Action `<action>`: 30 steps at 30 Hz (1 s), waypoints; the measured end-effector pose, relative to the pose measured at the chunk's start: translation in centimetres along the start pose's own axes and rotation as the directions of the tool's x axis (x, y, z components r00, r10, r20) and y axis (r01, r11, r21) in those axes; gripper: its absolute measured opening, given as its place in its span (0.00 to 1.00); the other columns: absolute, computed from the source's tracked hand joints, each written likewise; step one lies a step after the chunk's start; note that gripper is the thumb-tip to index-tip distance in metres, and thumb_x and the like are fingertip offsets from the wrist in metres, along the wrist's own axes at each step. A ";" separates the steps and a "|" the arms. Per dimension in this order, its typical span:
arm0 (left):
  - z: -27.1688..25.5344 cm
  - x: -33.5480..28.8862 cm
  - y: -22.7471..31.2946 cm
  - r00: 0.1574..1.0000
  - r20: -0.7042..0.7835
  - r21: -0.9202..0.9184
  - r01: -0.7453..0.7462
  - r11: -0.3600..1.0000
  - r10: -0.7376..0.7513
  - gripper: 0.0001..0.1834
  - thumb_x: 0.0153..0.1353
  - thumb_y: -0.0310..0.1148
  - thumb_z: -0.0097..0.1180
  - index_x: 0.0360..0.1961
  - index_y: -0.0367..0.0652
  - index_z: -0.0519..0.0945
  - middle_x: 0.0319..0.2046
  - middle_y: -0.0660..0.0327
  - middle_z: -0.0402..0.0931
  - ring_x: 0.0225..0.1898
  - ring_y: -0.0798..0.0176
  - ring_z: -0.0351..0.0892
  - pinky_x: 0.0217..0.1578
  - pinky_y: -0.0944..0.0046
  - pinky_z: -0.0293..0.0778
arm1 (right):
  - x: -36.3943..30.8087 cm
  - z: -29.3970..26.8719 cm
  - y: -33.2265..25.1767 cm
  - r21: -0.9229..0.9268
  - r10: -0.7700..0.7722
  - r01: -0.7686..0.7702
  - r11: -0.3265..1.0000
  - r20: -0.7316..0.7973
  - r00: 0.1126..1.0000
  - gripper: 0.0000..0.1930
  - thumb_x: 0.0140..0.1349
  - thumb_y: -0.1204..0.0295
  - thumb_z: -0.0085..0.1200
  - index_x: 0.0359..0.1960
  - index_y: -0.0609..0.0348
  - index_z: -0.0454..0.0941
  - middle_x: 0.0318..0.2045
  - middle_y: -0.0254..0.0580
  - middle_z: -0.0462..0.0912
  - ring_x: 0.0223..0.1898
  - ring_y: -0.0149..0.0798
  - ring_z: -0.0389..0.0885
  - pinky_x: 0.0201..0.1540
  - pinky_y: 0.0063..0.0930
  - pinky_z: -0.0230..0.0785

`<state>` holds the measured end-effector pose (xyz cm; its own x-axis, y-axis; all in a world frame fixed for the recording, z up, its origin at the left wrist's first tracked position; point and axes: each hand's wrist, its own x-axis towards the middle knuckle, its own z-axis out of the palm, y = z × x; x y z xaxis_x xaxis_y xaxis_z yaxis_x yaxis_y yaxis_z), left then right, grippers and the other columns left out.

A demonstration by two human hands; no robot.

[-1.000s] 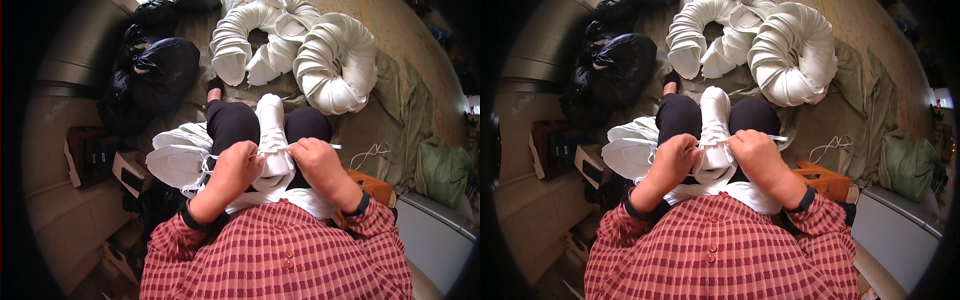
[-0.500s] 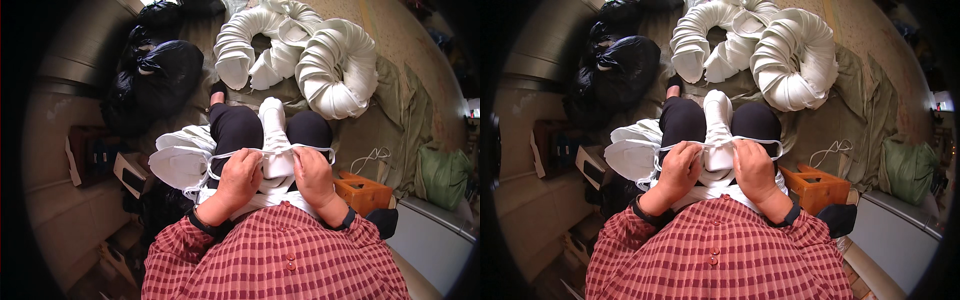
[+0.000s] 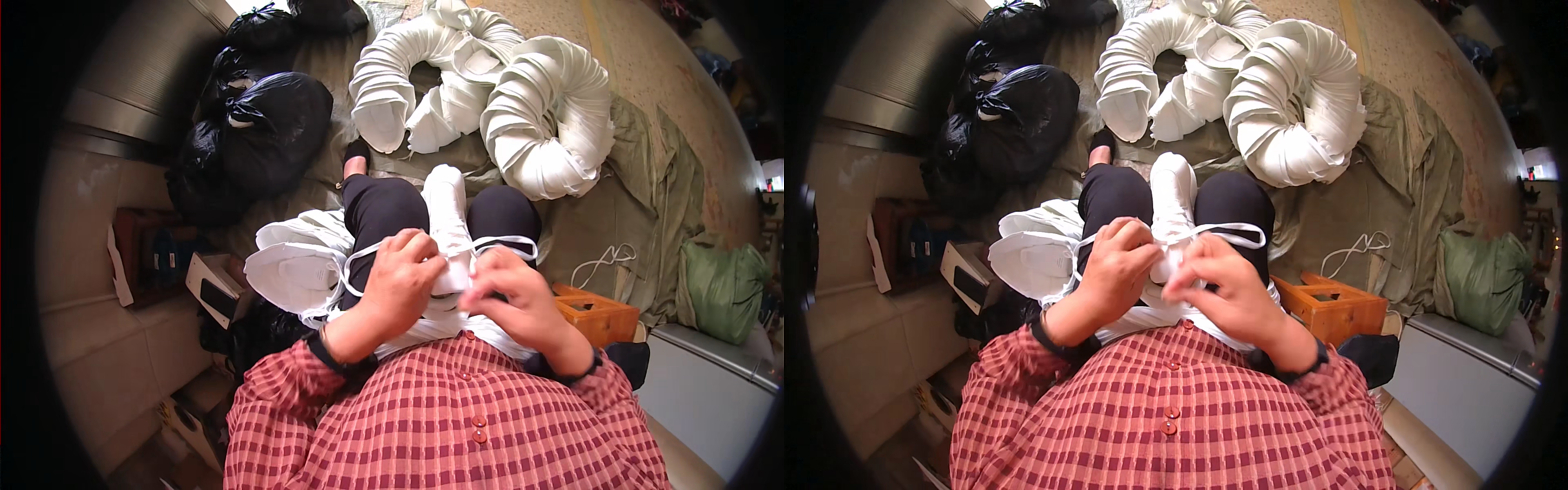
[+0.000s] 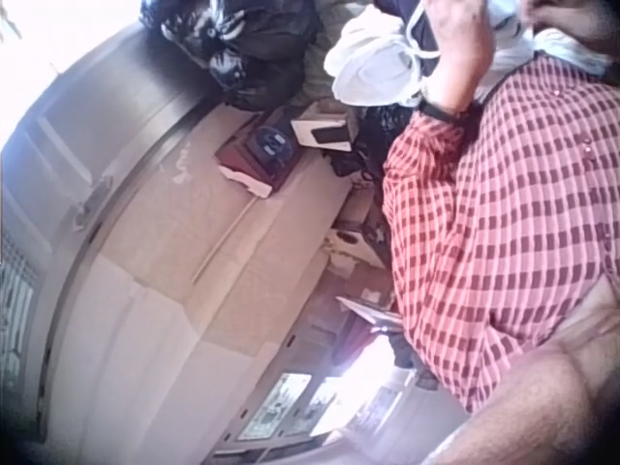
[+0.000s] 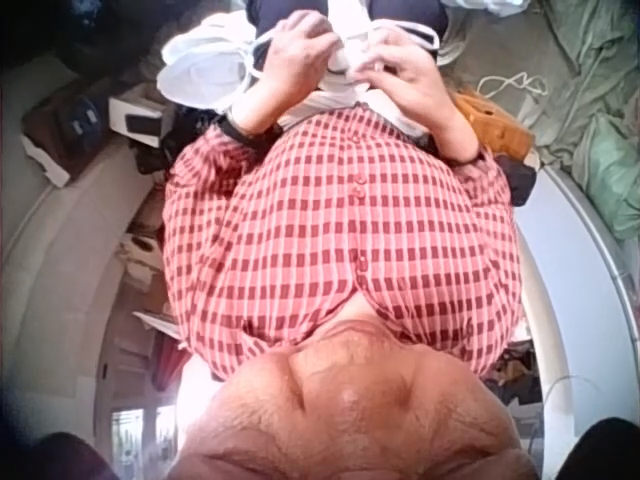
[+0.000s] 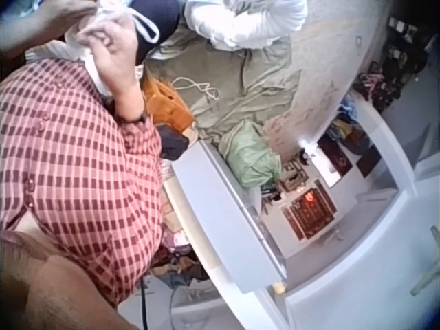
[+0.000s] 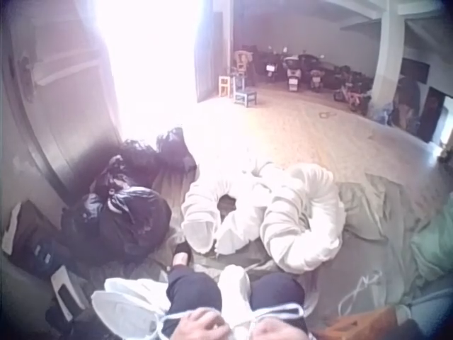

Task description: The recorder is lacing white sneakers while sitting.

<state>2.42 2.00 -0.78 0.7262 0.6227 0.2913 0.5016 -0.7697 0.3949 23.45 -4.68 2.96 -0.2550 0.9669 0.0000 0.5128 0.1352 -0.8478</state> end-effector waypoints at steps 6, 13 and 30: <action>-2.9 0.4 3.7 0.894 0.188 -0.906 0.317 0.279 -0.407 0.04 0.62 0.17 0.62 0.36 0.35 0.83 0.35 0.62 0.76 0.35 0.70 0.78 0.34 0.70 0.73 | -0.5 1.2 0.5 0.838 0.454 -0.186 0.513 -0.080 0.888 0.06 0.67 0.81 0.59 0.43 0.63 0.86 0.43 0.38 0.86 0.46 0.29 0.83 0.54 0.22 0.74; -0.8 -0.5 3.0 0.758 0.379 -0.914 0.398 -0.084 -0.531 0.05 0.66 0.24 0.64 0.41 0.36 0.83 0.32 0.62 0.83 0.31 0.73 0.81 0.33 0.74 0.77 | -0.1 2.7 -0.6 0.787 0.439 -0.246 0.566 -0.035 0.898 0.14 0.68 0.80 0.59 0.54 0.64 0.80 0.41 0.37 0.85 0.43 0.24 0.82 0.48 0.19 0.74; -11.1 0.4 4.5 0.875 0.221 -0.876 0.372 0.307 -0.431 0.03 0.77 0.27 0.46 0.44 0.39 0.69 0.26 0.62 0.75 0.22 0.72 0.74 0.22 0.71 0.71 | 1.5 1.4 4.8 -0.399 -0.019 0.041 0.916 0.058 0.998 0.48 0.54 0.63 0.70 0.74 0.59 0.56 0.68 0.58 0.68 0.72 0.57 0.63 0.75 0.49 0.49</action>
<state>-0.24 0.36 10.75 0.5231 0.8454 -0.1076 0.0125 0.1187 0.9929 24.35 -2.84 -1.86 -0.3122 0.9499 -0.0144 0.7866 0.2500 -0.5646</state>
